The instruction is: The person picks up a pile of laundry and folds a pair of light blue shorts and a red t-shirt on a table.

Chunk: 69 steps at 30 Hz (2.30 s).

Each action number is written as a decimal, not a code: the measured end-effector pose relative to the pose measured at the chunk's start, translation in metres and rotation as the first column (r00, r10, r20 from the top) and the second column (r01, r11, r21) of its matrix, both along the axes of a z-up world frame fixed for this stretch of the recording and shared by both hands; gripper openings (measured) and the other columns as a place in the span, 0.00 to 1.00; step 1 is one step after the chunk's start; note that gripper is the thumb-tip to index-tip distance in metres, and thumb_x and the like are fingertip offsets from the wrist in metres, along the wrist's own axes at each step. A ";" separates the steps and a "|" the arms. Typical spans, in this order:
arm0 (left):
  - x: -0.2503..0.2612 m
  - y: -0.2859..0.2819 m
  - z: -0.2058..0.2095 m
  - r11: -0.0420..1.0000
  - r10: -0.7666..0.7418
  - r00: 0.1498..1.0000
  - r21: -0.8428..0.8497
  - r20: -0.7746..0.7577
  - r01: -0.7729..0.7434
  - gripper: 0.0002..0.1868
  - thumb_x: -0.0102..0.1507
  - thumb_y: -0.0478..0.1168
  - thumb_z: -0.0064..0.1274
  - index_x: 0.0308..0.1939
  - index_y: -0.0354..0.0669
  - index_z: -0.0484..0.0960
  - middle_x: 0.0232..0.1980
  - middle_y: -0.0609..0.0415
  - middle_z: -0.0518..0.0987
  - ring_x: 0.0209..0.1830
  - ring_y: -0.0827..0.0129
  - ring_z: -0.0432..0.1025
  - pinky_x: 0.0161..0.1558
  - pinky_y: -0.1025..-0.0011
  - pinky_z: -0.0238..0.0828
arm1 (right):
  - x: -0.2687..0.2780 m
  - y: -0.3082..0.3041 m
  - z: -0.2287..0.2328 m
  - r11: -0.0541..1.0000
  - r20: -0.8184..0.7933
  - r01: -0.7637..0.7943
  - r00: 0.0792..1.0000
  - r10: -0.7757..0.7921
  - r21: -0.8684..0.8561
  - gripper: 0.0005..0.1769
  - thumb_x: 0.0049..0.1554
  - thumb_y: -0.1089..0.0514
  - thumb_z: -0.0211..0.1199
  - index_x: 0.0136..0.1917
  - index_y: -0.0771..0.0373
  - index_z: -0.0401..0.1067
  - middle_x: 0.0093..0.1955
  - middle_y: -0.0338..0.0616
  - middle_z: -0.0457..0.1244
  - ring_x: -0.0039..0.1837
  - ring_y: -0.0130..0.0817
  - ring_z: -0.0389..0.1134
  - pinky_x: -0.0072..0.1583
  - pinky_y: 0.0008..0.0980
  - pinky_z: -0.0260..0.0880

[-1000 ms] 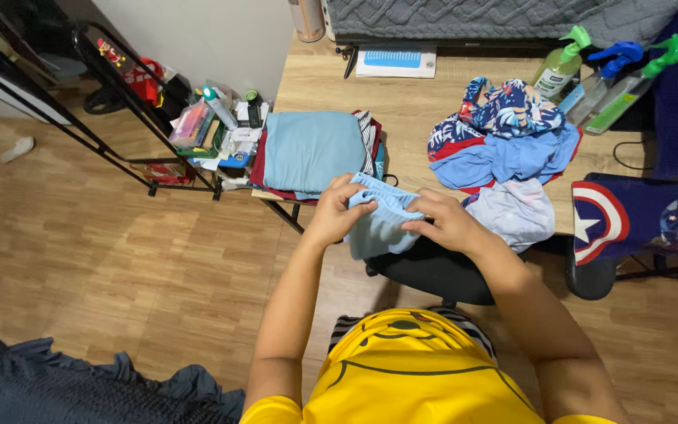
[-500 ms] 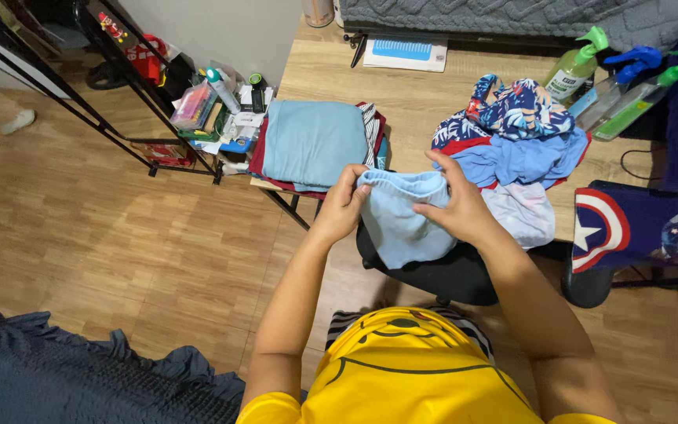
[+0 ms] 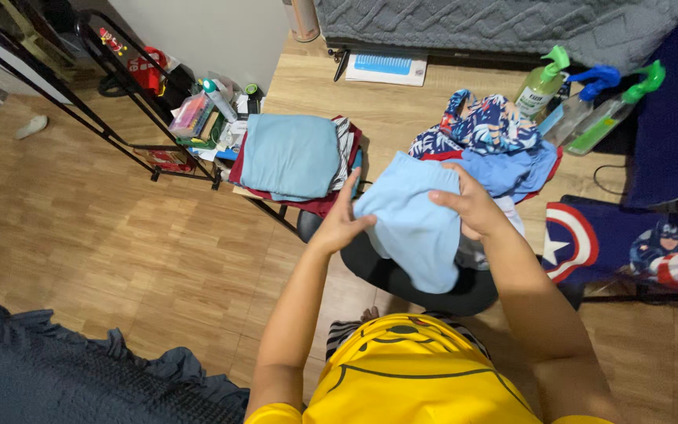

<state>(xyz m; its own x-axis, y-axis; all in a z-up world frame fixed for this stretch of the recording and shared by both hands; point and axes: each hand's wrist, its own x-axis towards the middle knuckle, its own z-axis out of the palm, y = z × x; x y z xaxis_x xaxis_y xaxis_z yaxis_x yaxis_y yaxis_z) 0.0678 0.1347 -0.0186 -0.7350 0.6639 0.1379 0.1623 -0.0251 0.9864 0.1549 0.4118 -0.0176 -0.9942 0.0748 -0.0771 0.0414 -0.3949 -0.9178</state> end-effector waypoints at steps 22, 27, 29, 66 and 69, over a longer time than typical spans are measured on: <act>0.030 0.046 0.004 0.924 0.332 0.940 0.174 0.074 -0.340 0.36 0.58 0.28 0.60 0.71 0.35 0.70 0.73 0.49 0.71 0.76 0.64 0.60 0.74 0.67 0.53 | -0.023 0.075 -0.037 0.941 -0.036 -0.334 0.941 0.336 0.058 0.34 0.57 0.72 0.65 0.76 0.67 0.63 0.62 0.52 0.67 0.61 0.35 0.69 0.62 0.35 0.69; 0.039 0.041 0.026 0.916 0.388 0.919 0.140 -0.069 -0.376 0.48 0.54 0.24 0.60 0.76 0.38 0.57 0.78 0.49 0.61 0.79 0.65 0.53 0.75 0.67 0.47 | -0.032 0.058 -0.012 0.882 -0.175 -0.465 0.865 0.471 0.074 0.41 0.50 0.71 0.68 0.74 0.63 0.60 0.68 0.43 0.64 0.68 0.31 0.66 0.67 0.35 0.67; 0.042 0.032 0.030 0.880 0.456 0.866 -0.039 -0.204 -0.473 0.45 0.54 0.24 0.59 0.75 0.39 0.61 0.75 0.46 0.66 0.76 0.64 0.59 0.72 0.68 0.54 | -0.031 0.051 0.005 0.807 -0.220 -0.393 0.824 0.522 0.442 0.39 0.50 0.72 0.68 0.74 0.65 0.63 0.69 0.48 0.63 0.69 0.35 0.63 0.68 0.36 0.62; -0.201 -0.180 -0.071 0.859 0.313 0.884 -0.295 -0.346 -0.419 0.09 0.55 0.23 0.48 0.33 0.42 0.76 0.69 0.45 0.76 0.70 0.53 0.71 0.70 0.63 0.64 | -0.178 -0.131 -0.045 0.305 -0.024 -0.161 0.852 0.524 0.939 0.12 0.49 0.58 0.72 0.44 0.59 0.72 0.82 0.53 0.49 0.80 0.67 0.42 0.73 0.53 0.53; -0.190 -0.178 -0.067 0.771 0.294 0.765 -0.331 -0.573 -0.544 0.13 0.47 0.21 0.49 0.29 0.42 0.81 0.64 0.41 0.79 0.64 0.45 0.70 0.64 0.57 0.63 | -0.178 -0.131 -0.033 0.158 0.122 -0.227 0.859 0.497 0.961 0.18 0.45 0.52 0.77 0.48 0.54 0.75 0.82 0.44 0.52 0.78 0.70 0.41 0.71 0.55 0.52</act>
<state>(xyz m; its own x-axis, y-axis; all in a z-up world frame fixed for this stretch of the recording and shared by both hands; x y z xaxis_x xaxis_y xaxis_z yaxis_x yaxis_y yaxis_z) -0.1217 -0.0431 -0.0859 -0.8764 0.3732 0.3044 0.4771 0.5861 0.6549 -0.0229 0.2809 -0.0506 -0.9065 -0.4166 -0.0681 -0.2953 0.7411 -0.6029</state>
